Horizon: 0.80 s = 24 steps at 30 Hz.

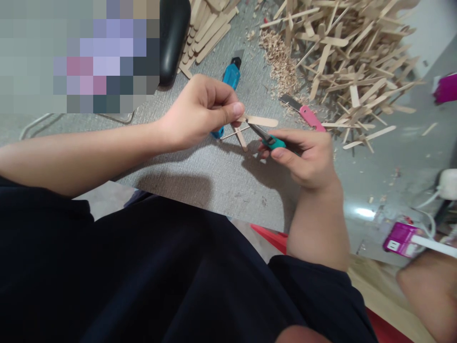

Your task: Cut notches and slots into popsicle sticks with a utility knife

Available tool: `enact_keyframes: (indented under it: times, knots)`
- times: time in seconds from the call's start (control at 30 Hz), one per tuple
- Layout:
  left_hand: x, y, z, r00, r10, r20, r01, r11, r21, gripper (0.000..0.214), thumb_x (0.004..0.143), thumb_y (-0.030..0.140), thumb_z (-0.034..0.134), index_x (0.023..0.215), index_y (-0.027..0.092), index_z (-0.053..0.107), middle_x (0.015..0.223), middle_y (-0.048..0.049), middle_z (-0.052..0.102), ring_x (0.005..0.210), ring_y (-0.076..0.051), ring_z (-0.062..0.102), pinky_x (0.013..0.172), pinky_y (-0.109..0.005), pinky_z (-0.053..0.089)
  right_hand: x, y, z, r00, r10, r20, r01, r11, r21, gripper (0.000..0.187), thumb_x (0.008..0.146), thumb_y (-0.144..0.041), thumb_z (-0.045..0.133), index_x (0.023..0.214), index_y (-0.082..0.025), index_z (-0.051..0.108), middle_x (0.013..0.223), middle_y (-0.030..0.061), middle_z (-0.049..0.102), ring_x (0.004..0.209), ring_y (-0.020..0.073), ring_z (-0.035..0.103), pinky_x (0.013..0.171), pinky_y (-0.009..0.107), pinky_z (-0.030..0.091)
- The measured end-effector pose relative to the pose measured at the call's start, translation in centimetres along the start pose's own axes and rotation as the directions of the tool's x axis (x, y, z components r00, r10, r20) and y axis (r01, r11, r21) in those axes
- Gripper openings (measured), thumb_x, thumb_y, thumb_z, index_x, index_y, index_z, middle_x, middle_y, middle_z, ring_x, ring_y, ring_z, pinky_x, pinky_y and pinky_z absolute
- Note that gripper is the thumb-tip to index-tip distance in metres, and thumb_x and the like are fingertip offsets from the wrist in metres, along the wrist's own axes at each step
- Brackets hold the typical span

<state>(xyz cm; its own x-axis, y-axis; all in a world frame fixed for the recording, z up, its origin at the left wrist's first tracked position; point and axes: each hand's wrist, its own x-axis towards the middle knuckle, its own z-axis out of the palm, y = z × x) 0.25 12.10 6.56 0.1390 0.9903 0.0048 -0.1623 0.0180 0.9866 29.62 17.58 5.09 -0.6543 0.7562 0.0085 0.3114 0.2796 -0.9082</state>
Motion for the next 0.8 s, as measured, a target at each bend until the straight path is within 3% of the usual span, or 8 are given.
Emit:
enact_keyframes:
  times: [0.17, 0.37, 0.57, 0.8]
  knots:
    - [0.08, -0.47, -0.06, 0.999, 0.025, 0.022, -0.025, 1.0, -0.015, 0.05, 0.089, 0.061, 0.093, 0.066, 0.02, 0.075, 0.052, 0.0037, 0.047, 0.054, -0.008, 0.036, 0.055, -0.03, 0.019, 0.15, -0.22, 0.03, 1.0, -0.018, 0.022, 0.018, 0.999, 0.031, 0.031, 0.095, -0.059, 0.092, 0.111, -0.033, 0.094, 0.088, 0.0035, 0.085, 0.071, 0.0207, 0.073, 0.064, 0.036, 0.056]
    - [-0.08, -0.28, 0.02, 0.999, -0.036, 0.019, 0.035, 0.998, 0.043, 0.03, 0.095, 0.026, 0.088, 0.069, 0.018, 0.076, 0.057, 0.0034, 0.052, 0.055, -0.007, 0.038, 0.056, -0.029, 0.022, 0.15, -0.1, 0.24, 0.999, -0.014, 0.042, 0.009, 0.994, 0.113, 0.031, 0.094, -0.057, 0.093, 0.11, -0.03, 0.094, 0.086, 0.0038, 0.085, 0.068, 0.0189, 0.074, 0.06, 0.033, 0.056]
    - [-0.21, -0.09, 0.09, 0.998, -0.061, 0.003, 0.061, 0.992, 0.113, 0.03, 0.095, 0.022, 0.088, 0.069, 0.017, 0.073, 0.066, -0.001, 0.065, 0.062, -0.01, 0.053, 0.062, -0.027, 0.038, -0.11, 0.17, 0.15, 0.997, 0.038, 0.065, -0.046, 0.991, 0.125, 0.035, 0.089, -0.064, 0.097, 0.107, -0.033, 0.094, 0.085, 0.0033, 0.084, 0.067, 0.0225, 0.074, 0.059, 0.037, 0.059]
    - [-0.02, 0.0, 0.11, 0.998, -0.057, -0.035, 0.062, 0.981, 0.185, 0.031, 0.097, 0.013, 0.08, 0.067, 0.018, 0.074, 0.059, 0.0019, 0.057, 0.057, -0.008, 0.043, 0.057, -0.029, 0.027, -0.34, -0.33, 0.03, 0.998, 0.056, 0.041, -0.059, 0.996, 0.073, 0.036, 0.091, -0.061, 0.096, 0.111, -0.031, 0.094, 0.087, 0.0038, 0.085, 0.07, 0.022, 0.076, 0.062, 0.036, 0.06]
